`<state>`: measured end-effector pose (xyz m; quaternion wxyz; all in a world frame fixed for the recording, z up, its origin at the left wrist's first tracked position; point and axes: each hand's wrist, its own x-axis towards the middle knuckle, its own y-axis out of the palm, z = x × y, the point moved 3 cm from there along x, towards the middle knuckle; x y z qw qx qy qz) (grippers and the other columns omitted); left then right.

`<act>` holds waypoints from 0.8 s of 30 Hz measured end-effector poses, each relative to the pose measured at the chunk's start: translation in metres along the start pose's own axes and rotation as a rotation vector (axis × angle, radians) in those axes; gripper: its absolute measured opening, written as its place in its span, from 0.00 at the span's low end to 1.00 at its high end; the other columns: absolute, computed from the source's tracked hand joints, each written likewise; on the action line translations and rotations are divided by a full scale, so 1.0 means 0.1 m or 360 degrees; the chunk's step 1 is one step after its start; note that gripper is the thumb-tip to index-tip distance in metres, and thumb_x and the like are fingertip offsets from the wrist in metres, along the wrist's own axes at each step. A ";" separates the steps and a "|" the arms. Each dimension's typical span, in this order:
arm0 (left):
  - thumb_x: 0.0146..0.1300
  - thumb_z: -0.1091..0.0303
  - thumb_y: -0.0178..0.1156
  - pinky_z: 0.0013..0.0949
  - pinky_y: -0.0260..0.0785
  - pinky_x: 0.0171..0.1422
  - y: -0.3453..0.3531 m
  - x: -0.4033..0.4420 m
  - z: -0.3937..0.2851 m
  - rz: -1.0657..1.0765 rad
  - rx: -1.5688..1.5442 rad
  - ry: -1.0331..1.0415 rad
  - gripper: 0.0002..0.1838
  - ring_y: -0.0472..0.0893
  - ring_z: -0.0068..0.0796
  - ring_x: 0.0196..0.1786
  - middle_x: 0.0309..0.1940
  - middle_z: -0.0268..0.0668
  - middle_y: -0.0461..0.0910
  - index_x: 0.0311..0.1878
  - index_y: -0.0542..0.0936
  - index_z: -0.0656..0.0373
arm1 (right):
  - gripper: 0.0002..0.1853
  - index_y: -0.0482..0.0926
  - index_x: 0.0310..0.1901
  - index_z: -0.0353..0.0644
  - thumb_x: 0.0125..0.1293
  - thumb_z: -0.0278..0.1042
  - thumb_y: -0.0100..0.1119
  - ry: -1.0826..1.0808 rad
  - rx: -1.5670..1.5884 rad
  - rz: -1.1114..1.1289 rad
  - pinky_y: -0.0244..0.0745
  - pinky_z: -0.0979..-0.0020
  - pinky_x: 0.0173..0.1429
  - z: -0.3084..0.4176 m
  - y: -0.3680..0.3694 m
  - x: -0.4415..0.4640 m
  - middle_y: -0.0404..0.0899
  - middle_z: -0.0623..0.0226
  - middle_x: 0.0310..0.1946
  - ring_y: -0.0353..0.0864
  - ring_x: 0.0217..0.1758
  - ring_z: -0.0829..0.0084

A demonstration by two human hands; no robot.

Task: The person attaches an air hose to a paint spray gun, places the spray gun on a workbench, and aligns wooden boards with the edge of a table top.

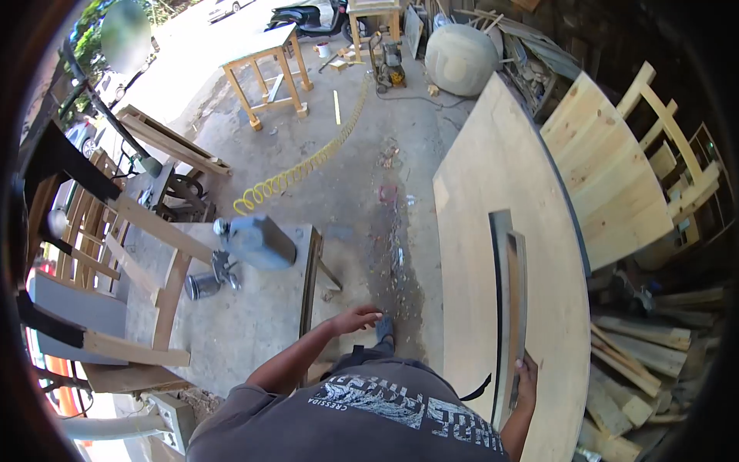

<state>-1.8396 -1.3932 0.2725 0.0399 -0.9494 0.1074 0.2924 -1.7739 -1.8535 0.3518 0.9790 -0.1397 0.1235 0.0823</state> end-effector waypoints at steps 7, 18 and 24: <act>0.66 0.53 0.51 0.33 0.68 0.54 -0.95 1.80 -1.57 0.0173 0.0130 0.0521 0.23 0.77 0.32 0.48 0.45 0.43 0.78 0.54 0.73 0.63 | 0.31 0.73 0.53 0.30 0.59 0.52 0.55 -0.0013 0.0044 0.0185 0.63 0.74 0.56 0.77 0.73 2.22 0.76 0.65 0.46 0.72 0.50 0.74; 0.61 0.51 0.54 0.37 0.68 0.54 -3.79 3.74 -1.91 -0.0657 0.0359 0.0003 0.23 0.78 0.41 0.49 0.44 0.47 0.79 0.47 0.77 0.62 | 0.30 0.75 0.41 0.37 0.61 0.63 0.50 -0.0068 0.0097 0.0746 0.70 0.78 0.38 2.74 2.18 6.70 0.76 0.70 0.30 0.75 0.33 0.79; 0.58 0.50 0.56 0.36 0.70 0.50 -4.99 3.75 -1.31 -0.1255 -0.0242 -0.0404 0.22 0.80 0.36 0.45 0.40 0.46 0.81 0.43 0.80 0.61 | 0.32 0.71 0.50 0.34 0.61 0.60 0.51 -0.0354 0.0367 0.0980 0.70 0.76 0.47 4.24 3.36 8.63 0.76 0.65 0.39 0.76 0.42 0.77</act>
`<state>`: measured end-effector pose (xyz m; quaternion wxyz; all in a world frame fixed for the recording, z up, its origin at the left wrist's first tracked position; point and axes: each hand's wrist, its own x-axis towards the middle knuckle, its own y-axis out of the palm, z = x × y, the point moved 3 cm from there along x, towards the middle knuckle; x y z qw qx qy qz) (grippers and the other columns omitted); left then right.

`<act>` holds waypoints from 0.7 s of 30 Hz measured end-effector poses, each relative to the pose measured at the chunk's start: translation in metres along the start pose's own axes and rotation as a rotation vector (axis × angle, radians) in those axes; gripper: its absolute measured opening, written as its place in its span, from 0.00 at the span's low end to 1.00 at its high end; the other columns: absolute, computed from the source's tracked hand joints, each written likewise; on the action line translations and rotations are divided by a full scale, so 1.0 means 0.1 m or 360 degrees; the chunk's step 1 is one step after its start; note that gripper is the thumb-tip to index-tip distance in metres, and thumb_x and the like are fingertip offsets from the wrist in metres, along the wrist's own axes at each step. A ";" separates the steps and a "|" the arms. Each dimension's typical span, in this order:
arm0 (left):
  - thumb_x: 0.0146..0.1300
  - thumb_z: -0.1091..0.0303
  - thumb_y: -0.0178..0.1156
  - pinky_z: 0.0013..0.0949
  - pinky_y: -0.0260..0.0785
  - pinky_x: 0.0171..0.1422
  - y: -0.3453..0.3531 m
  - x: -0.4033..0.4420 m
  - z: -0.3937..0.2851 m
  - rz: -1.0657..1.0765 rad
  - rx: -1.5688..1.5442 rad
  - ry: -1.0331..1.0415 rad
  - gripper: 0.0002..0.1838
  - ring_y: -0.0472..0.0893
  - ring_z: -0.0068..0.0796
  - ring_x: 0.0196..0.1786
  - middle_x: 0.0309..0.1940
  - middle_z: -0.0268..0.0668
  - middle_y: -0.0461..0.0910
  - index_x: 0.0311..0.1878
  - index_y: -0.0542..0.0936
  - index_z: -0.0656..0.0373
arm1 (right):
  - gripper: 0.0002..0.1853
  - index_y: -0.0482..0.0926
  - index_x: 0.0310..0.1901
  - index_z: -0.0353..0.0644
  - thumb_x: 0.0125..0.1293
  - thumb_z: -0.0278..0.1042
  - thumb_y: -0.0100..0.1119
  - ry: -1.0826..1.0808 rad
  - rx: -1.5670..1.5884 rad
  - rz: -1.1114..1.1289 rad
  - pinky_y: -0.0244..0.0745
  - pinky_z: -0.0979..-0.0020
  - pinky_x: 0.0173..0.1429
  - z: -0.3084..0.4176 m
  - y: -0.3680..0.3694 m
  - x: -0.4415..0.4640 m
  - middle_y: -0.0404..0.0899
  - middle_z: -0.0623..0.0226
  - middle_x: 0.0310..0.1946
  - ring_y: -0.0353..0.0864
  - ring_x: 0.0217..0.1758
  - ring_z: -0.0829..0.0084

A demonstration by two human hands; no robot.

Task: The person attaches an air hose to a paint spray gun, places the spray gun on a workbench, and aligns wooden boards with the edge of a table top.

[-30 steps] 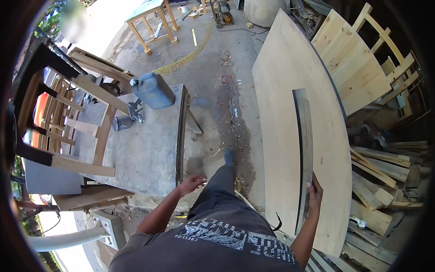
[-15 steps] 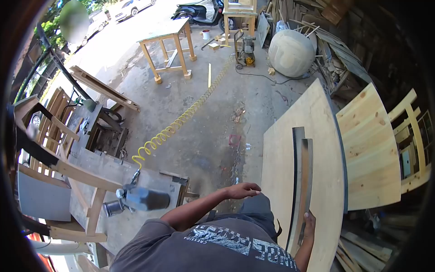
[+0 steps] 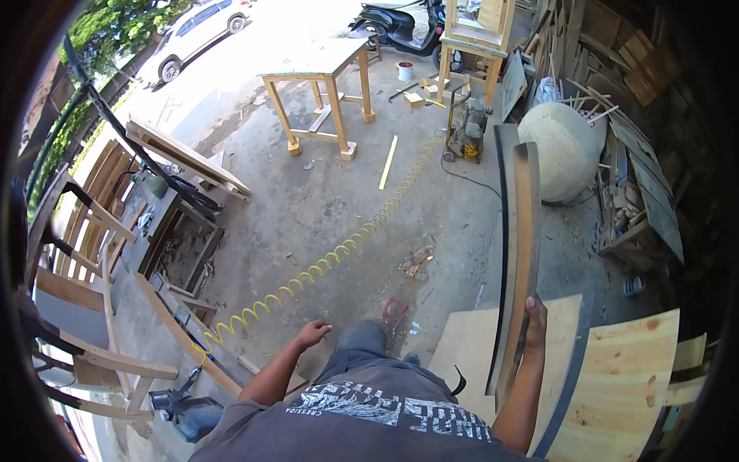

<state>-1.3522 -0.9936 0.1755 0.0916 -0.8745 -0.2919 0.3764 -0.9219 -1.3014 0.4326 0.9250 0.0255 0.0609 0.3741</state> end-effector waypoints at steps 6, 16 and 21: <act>0.56 0.49 0.57 0.36 0.70 0.53 -0.17 1.21 0.33 -0.0027 0.0050 -0.0351 0.23 0.80 0.40 0.46 0.40 0.47 0.81 0.44 0.80 0.61 | 0.29 0.72 0.46 0.37 0.61 0.61 0.52 -0.0107 0.0127 0.0052 0.69 0.76 0.42 0.00 0.06 2.42 0.76 0.69 0.35 0.75 0.39 0.77; 0.56 0.50 0.56 0.38 0.69 0.54 -2.21 3.50 -1.00 -0.0382 0.0029 -0.0419 0.23 0.79 0.44 0.48 0.44 0.48 0.80 0.46 0.79 0.59 | 0.38 0.62 0.61 0.36 0.62 0.62 0.48 -0.0266 0.0460 0.0010 0.63 0.67 0.61 0.47 0.71 5.62 0.68 0.61 0.57 0.68 0.58 0.67; 0.59 0.55 0.57 0.33 0.71 0.45 -3.17 4.55 -2.04 -0.0715 -0.0300 -0.0253 0.21 0.80 0.32 0.38 0.37 0.44 0.81 0.47 0.78 0.62 | 0.40 0.59 0.64 0.37 0.62 0.65 0.45 -0.0350 0.0571 -0.0061 0.60 0.66 0.64 0.73 0.89 7.07 0.65 0.62 0.60 0.65 0.61 0.66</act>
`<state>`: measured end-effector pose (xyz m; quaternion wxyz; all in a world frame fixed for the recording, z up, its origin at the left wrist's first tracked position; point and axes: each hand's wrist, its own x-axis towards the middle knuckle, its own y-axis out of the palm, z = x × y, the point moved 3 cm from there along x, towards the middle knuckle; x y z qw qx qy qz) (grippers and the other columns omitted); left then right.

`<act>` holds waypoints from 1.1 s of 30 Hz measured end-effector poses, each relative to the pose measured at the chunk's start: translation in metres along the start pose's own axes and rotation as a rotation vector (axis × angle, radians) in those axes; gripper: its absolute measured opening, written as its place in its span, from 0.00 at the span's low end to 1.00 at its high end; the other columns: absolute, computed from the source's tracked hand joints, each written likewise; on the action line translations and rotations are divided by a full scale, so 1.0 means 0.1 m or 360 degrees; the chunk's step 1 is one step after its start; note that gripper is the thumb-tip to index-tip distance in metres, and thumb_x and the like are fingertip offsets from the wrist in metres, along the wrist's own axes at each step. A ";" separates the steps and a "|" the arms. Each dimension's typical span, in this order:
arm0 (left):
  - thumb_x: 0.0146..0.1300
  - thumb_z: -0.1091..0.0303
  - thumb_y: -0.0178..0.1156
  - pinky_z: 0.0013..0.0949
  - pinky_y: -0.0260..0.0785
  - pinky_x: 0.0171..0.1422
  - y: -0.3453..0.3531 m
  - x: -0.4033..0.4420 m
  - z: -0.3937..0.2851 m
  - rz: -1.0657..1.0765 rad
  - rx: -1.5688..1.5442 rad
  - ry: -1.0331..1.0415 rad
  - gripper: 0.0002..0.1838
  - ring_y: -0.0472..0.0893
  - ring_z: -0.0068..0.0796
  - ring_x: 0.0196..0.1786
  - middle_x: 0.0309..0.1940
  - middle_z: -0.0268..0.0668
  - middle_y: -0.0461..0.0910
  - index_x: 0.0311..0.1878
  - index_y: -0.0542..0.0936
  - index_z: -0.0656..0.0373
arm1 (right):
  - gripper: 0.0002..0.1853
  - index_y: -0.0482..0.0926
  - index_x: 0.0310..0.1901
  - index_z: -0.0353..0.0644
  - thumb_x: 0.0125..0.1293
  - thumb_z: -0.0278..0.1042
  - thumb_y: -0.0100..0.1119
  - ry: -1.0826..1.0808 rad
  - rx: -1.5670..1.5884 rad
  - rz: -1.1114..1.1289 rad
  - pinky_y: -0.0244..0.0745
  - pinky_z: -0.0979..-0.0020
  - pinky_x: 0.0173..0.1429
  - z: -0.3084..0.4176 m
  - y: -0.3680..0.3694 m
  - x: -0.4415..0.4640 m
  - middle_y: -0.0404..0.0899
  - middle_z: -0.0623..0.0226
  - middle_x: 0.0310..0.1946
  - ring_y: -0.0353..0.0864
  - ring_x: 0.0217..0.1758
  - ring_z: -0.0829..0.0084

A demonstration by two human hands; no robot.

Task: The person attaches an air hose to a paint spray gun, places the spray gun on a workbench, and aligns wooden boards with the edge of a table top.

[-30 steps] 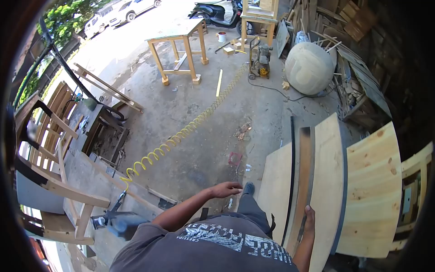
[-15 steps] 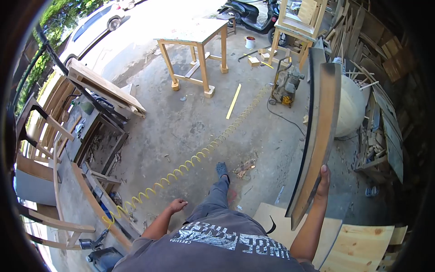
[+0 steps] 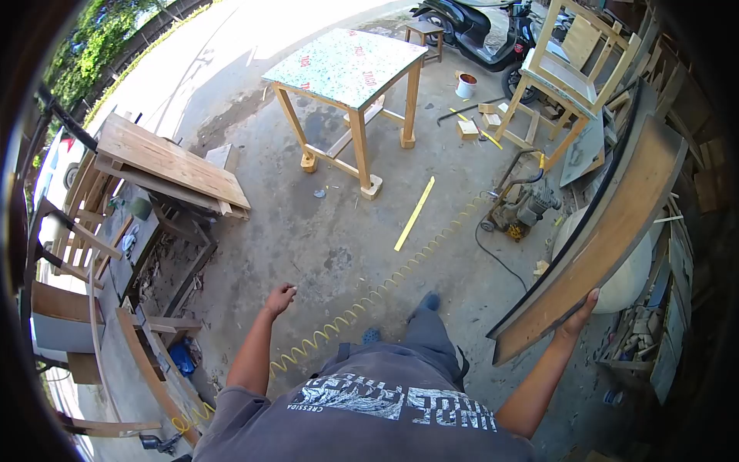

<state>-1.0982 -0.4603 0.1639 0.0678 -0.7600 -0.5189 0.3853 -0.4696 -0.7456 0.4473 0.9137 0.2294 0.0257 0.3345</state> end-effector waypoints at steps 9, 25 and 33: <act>0.58 0.55 0.57 0.33 0.71 0.46 0.91 1.44 -0.78 -0.0012 -0.0048 -0.0335 0.21 0.80 0.34 0.39 0.40 0.44 0.80 0.47 0.78 0.63 | 0.40 0.59 0.64 0.39 0.62 0.65 0.46 -0.0091 -0.0068 -0.0081 0.59 0.64 0.65 -0.60 -0.02 2.91 0.64 0.60 0.61 0.64 0.62 0.63; 0.58 0.50 0.56 0.37 0.68 0.54 1.65 2.49 -3.16 0.0199 0.0246 -0.0167 0.24 0.78 0.42 0.49 0.45 0.47 0.79 0.49 0.78 0.59 | 0.41 0.52 0.68 0.45 0.62 0.69 0.38 -0.0459 0.0144 -0.0098 0.52 0.59 0.69 -0.39 1.51 5.35 0.54 0.60 0.67 0.55 0.68 0.60; 0.58 0.50 0.56 0.37 0.68 0.54 1.56 3.09 -2.92 0.0151 0.0094 -0.0191 0.23 0.78 0.42 0.49 0.44 0.47 0.79 0.48 0.78 0.59 | 0.41 0.52 0.67 0.45 0.62 0.69 0.37 -0.0491 0.0150 -0.0224 0.50 0.60 0.69 -0.88 1.93 5.84 0.55 0.59 0.65 0.56 0.67 0.60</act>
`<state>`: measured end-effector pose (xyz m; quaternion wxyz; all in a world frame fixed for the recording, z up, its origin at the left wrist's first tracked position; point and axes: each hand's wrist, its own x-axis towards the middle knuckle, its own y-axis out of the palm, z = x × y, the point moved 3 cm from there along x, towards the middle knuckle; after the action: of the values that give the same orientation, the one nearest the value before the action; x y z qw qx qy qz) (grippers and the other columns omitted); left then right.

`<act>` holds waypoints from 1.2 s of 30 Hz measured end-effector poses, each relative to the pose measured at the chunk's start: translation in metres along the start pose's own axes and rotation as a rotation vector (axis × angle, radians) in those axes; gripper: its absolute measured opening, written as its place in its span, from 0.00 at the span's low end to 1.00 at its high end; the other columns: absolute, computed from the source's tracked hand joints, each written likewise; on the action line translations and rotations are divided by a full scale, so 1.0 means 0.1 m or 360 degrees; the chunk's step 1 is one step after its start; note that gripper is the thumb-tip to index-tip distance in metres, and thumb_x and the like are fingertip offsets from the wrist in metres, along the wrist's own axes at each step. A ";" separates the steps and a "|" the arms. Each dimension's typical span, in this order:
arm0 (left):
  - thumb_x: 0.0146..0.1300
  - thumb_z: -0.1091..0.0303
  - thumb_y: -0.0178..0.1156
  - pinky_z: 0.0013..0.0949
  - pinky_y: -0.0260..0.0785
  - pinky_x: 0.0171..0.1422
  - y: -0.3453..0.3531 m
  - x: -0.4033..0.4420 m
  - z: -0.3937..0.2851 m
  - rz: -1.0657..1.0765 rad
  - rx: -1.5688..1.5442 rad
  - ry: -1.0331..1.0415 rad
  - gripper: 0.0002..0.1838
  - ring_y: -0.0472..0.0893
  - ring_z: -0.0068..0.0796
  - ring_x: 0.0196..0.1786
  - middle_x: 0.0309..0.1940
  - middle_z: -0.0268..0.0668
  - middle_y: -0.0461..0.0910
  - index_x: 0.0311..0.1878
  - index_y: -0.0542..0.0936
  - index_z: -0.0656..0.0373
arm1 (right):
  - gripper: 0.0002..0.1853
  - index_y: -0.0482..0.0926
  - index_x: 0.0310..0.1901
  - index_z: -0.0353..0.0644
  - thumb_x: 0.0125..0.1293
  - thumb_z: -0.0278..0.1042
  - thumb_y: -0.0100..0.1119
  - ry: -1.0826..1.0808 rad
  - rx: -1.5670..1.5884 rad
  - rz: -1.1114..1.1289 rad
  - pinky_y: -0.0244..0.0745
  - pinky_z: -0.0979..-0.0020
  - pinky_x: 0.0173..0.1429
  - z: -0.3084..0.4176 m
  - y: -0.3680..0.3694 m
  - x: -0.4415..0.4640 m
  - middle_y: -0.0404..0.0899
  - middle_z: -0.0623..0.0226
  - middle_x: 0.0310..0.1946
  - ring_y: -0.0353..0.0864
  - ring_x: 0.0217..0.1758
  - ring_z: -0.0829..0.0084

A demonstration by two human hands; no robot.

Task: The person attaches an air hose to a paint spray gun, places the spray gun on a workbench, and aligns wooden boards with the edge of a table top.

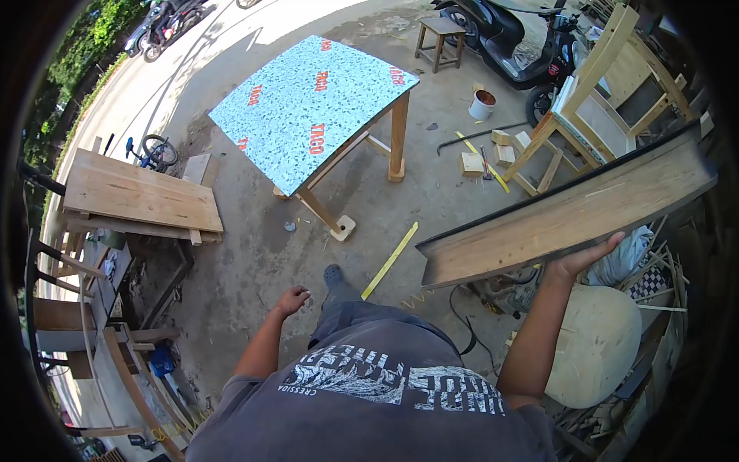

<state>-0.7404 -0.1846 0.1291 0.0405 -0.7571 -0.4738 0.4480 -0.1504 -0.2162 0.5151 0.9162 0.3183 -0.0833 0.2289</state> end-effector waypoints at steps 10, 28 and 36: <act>0.59 0.56 0.57 0.30 0.70 0.29 -1.07 -0.03 1.15 -0.0219 -0.0494 -0.0457 0.18 0.77 0.26 0.27 0.30 0.36 0.79 0.44 0.78 0.61 | 0.38 0.58 0.64 0.44 0.61 0.63 0.49 0.0745 0.0153 -0.0034 0.58 0.63 0.65 -1.69 1.35 -0.36 0.62 0.62 0.61 0.63 0.63 0.62; 0.61 0.62 0.54 0.24 0.64 0.25 -1.95 0.02 2.03 -0.0405 -0.1088 -0.0578 0.12 0.74 0.20 0.24 0.29 0.32 0.78 0.42 0.77 0.60 | 0.32 0.73 0.44 0.50 0.43 0.66 0.64 0.1690 -0.0778 0.0072 0.65 0.49 0.51 -3.54 3.04 -1.21 0.75 0.65 0.42 0.72 0.44 0.63; 0.61 0.60 0.54 0.27 0.63 0.23 -1.92 -0.06 2.30 -0.0392 -0.1058 -0.0784 0.10 0.74 0.21 0.23 0.27 0.30 0.76 0.38 0.76 0.56 | 0.39 0.67 0.56 0.44 0.47 0.63 0.63 0.1582 -0.0795 0.0127 0.65 0.43 0.53 -3.75 3.10 -1.16 0.73 0.60 0.50 0.73 0.50 0.59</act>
<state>-1.0369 -0.1671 0.0893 -0.2667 -0.5372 -0.6747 0.4303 -0.3966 0.1891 0.3558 0.8834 -0.0581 0.2952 0.3594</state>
